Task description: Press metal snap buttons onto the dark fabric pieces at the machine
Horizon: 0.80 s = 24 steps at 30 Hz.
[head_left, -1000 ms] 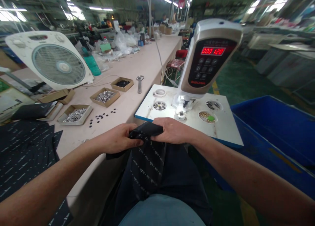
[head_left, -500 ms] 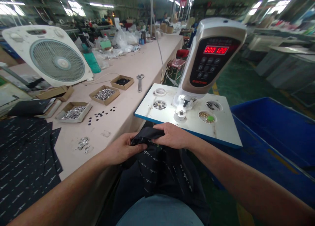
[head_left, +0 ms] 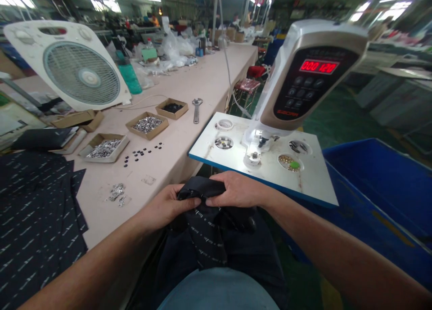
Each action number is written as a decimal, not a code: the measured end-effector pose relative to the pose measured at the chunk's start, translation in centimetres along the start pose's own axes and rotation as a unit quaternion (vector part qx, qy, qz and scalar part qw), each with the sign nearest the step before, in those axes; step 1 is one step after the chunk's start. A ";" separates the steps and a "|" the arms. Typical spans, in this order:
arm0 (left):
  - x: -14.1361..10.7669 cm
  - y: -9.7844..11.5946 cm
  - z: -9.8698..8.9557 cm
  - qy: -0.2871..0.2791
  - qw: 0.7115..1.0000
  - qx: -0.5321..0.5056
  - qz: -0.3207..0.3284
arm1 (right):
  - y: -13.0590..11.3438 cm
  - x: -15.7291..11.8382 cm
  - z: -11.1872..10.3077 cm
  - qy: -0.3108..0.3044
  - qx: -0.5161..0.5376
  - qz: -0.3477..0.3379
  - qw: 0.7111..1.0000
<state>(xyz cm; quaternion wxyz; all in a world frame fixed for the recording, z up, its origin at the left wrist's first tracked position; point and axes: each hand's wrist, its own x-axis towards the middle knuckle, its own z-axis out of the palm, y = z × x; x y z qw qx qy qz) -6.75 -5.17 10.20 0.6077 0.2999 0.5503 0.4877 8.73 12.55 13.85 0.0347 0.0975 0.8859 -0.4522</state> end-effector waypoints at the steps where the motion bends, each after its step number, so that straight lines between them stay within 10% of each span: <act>1: -0.1 -0.1 0.0 0.001 1.000 -0.012 0.000 | -0.1 0.1 -0.1 -0.013 -0.008 0.004 1.000; 17: -0.4 -1.5 -1.2 0.030 0.999 -0.024 -0.037 | 0.1 2.0 1.4 -0.066 0.099 0.086 0.989; 24: -0.9 -2.9 -1.5 0.079 0.992 0.068 0.076 | -1.7 2.6 1.1 -0.103 0.029 0.057 0.993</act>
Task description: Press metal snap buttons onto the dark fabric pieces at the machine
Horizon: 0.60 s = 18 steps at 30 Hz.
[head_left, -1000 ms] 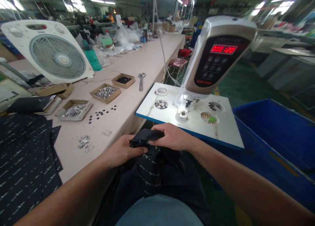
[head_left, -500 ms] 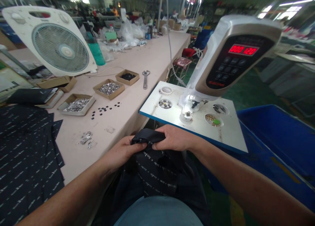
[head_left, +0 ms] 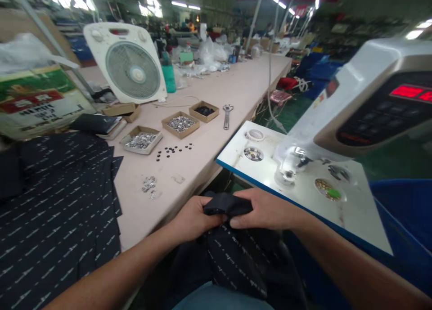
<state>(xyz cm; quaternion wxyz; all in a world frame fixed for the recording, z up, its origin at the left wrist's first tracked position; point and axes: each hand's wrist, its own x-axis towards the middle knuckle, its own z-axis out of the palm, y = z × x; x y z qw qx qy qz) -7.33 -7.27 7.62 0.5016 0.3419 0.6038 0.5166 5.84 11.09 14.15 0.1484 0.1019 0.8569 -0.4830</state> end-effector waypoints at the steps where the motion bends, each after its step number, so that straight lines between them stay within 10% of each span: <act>1: -0.1 -0.3 -0.1 0.012 0.999 0.032 0.027 | -0.2 0.1 -0.3 -0.011 -0.006 -0.004 1.000; 7: -0.4 -3.2 -1.1 0.080 0.929 0.313 0.182 | -1.9 2.7 -1.1 0.043 0.011 -0.040 0.998; 18: 0.4 -7.2 -1.0 -0.045 0.827 0.521 0.208 | -4.9 18.2 5.0 0.106 -0.038 -0.071 0.991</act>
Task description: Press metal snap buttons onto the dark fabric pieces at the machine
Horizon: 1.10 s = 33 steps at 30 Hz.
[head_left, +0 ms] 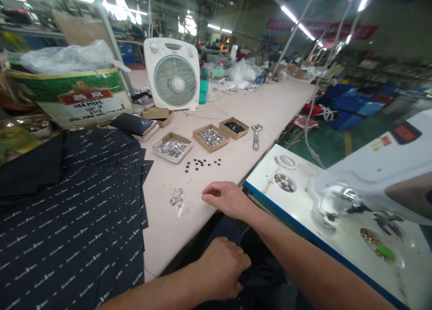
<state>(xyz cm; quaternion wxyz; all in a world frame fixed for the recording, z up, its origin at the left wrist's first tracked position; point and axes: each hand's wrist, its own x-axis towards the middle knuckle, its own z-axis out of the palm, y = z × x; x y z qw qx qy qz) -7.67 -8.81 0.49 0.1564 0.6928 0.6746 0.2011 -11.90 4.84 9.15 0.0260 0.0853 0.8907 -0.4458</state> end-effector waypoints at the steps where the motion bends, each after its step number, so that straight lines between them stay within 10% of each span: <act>1: 0.0 0.0 0.2 0.002 1.000 0.000 0.008 | 0.5 1.5 0.4 0.016 -0.022 0.002 1.000; 10: 1.2 -0.9 1.1 0.015 0.999 0.004 0.052 | 2.7 10.7 1.9 0.126 -0.174 0.030 0.976; 20: 0.7 -0.6 0.3 0.039 0.998 -0.009 0.049 | 2.5 10.3 2.2 0.150 -0.182 -0.016 0.972; 26: 0.4 -0.1 -1.0 0.008 1.000 -0.009 0.021 | 1.8 5.0 -0.1 0.130 0.073 0.033 0.988; 33: -1.0 0.6 -1.6 0.097 0.994 0.029 0.050 | 4.1 -10.3 -1.6 0.144 0.215 0.122 0.958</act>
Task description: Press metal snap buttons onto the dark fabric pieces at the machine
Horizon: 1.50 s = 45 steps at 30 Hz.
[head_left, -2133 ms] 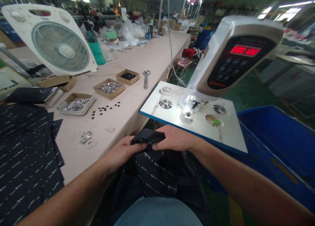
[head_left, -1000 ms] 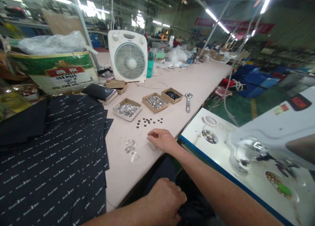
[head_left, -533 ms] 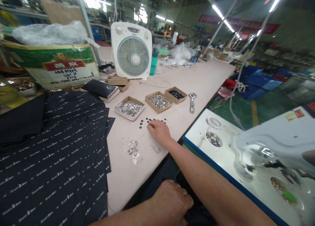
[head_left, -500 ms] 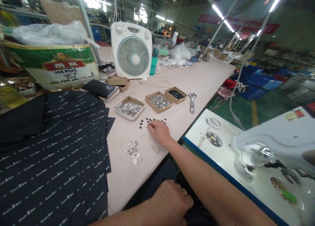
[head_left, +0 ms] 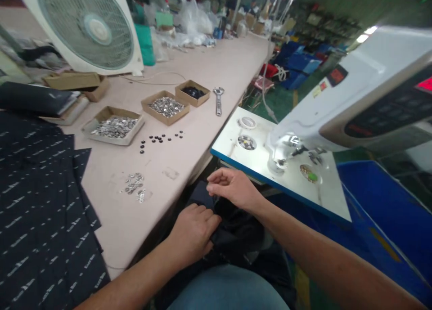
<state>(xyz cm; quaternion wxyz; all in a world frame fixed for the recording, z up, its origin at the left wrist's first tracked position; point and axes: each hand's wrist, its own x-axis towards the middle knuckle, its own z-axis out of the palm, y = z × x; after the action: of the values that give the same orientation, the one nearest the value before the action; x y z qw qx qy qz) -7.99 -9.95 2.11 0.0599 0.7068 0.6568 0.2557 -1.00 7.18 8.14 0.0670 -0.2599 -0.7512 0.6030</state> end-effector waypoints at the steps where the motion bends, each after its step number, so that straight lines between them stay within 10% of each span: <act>1: -0.2 0.2 -0.1 0.012 1.000 0.005 0.015 | 0.8 -2.1 -0.5 0.004 -0.007 0.011 1.000; 7: -1.1 2.0 -0.2 0.026 0.994 0.009 0.108 | 3.5 -11.2 -1.0 0.038 -0.025 0.039 0.998; 13: -1.2 2.9 -0.1 0.019 0.989 -0.030 0.143 | 5.1 -14.6 -0.9 0.024 0.026 0.087 0.996; 31: -1.0 2.5 0.2 0.057 0.983 -0.070 0.162 | 6.1 -15.2 -0.2 0.082 0.034 0.023 0.996; 45: -0.9 2.6 -0.1 0.066 0.984 -0.068 0.152 | 5.2 -14.6 -0.1 0.076 -0.321 -0.160 0.930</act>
<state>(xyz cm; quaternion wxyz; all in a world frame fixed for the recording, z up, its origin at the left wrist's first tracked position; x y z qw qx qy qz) -5.71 -11.18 3.03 0.0245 0.7741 0.5258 0.3518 13.16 1.13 6.35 0.1319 -0.1891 -0.9291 0.2892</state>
